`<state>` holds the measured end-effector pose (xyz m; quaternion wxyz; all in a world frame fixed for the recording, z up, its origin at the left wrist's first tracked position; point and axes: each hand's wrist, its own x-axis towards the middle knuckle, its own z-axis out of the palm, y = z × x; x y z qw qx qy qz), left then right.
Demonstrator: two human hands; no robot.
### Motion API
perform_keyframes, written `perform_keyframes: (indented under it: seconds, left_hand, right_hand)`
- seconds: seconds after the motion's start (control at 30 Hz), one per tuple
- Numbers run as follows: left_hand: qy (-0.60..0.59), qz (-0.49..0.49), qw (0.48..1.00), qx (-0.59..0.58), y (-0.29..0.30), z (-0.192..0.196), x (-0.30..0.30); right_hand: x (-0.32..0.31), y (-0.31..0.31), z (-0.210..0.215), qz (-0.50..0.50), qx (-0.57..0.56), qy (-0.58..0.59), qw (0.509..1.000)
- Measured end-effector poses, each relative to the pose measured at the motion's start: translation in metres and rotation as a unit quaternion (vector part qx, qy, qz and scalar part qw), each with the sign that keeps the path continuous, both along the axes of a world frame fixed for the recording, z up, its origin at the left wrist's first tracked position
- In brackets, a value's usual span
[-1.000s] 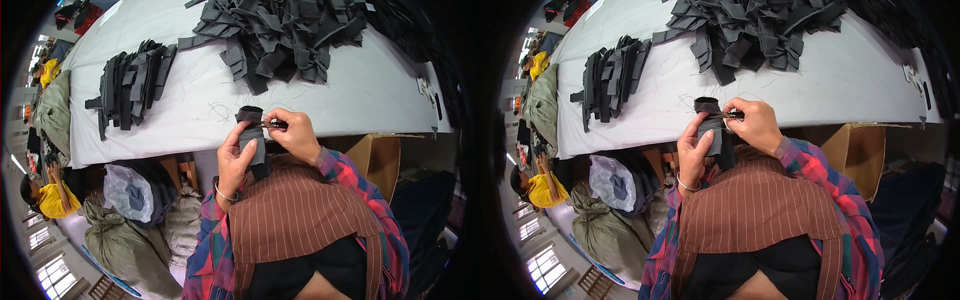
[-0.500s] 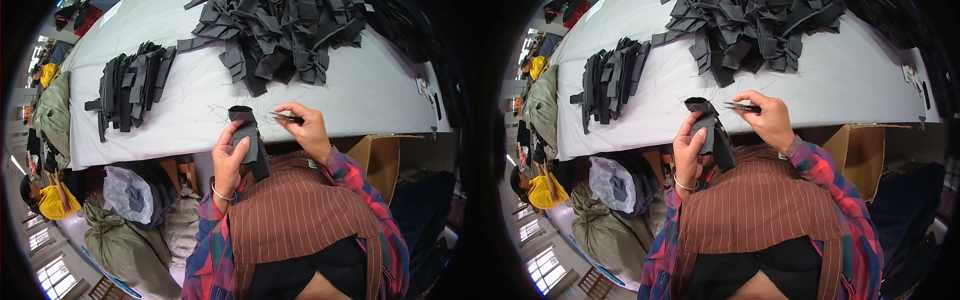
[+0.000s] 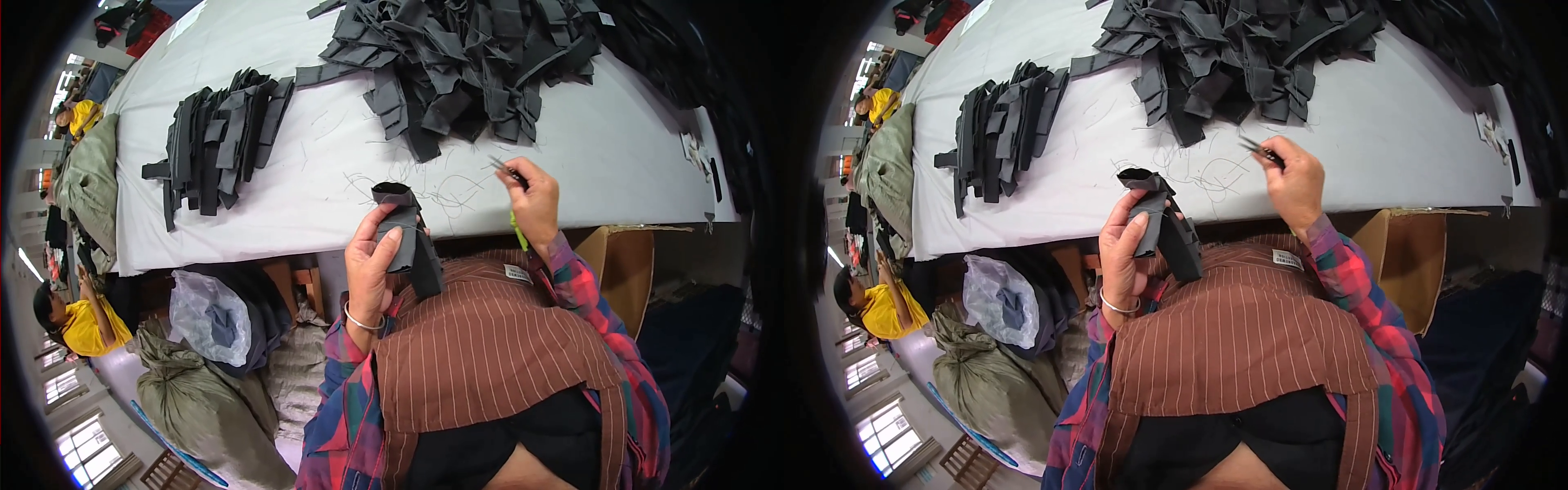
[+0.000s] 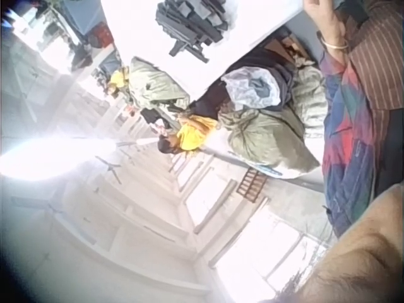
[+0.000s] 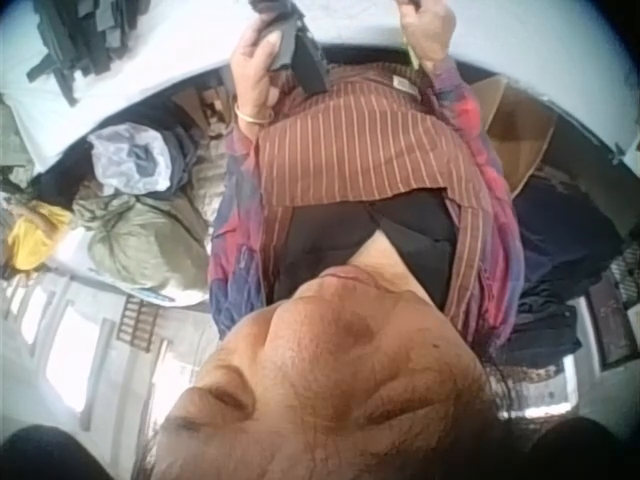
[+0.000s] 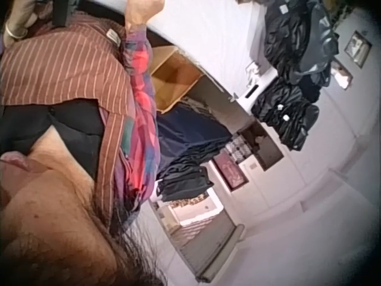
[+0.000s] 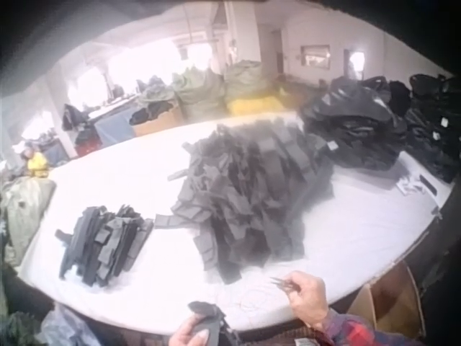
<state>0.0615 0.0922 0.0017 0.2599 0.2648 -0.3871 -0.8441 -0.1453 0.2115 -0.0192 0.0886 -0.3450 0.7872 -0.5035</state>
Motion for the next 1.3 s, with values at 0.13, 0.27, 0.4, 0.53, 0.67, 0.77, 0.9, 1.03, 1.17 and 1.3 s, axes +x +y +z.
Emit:
perform_keyframes:
  seconds: [0.13,0.27,0.4,0.53,0.67,0.77,0.9,1.03,1.17,1.3]
  left_hand:
    - [-0.044,-0.021,0.999,-0.008,0.004,-0.002,-0.006]
    - [-0.065,-0.024,0.996,-0.060,0.012,-0.007,-0.013]
    - [-0.104,-0.074,0.990,-0.062,0.010,-0.005,-0.008]
    - [-0.048,-0.046,0.989,-0.131,0.011,-0.005,-0.013]
    - [-0.081,-0.079,0.975,-0.192,0.002,0.000,-0.015]
    - [-0.106,-0.107,0.968,-0.199,-0.011,-0.002,-0.016]
    - [-0.103,-0.080,0.985,-0.117,-0.016,0.000,-0.026]
    - [-0.107,0.016,0.990,-0.092,-0.014,-0.014,-0.030]
    - [-0.106,0.034,0.993,-0.041,-0.015,-0.010,-0.028]
    - [-0.075,0.074,0.994,-0.005,-0.015,-0.006,-0.028]
  right_hand:
    - [0.020,-0.013,0.039,0.036,-0.038,0.014,0.999]
    - [0.039,-0.033,0.046,0.179,0.024,0.034,0.983]
    - [0.015,-0.048,0.031,0.133,-0.048,-0.053,0.989]
    - [0.017,-0.054,0.035,0.149,-0.059,-0.077,0.984]
    - [0.015,-0.055,0.042,0.148,-0.058,-0.106,0.982]
    - [0.018,-0.055,0.053,0.171,-0.078,-0.123,0.974]
    - [0.020,-0.053,0.055,0.184,-0.076,0.023,0.980]
    - [0.033,-0.037,0.041,0.226,-0.070,0.043,0.971]
    - [0.042,-0.036,0.025,0.229,-0.049,0.029,0.972]
    - [0.041,-0.040,0.022,0.231,-0.042,0.057,0.971]
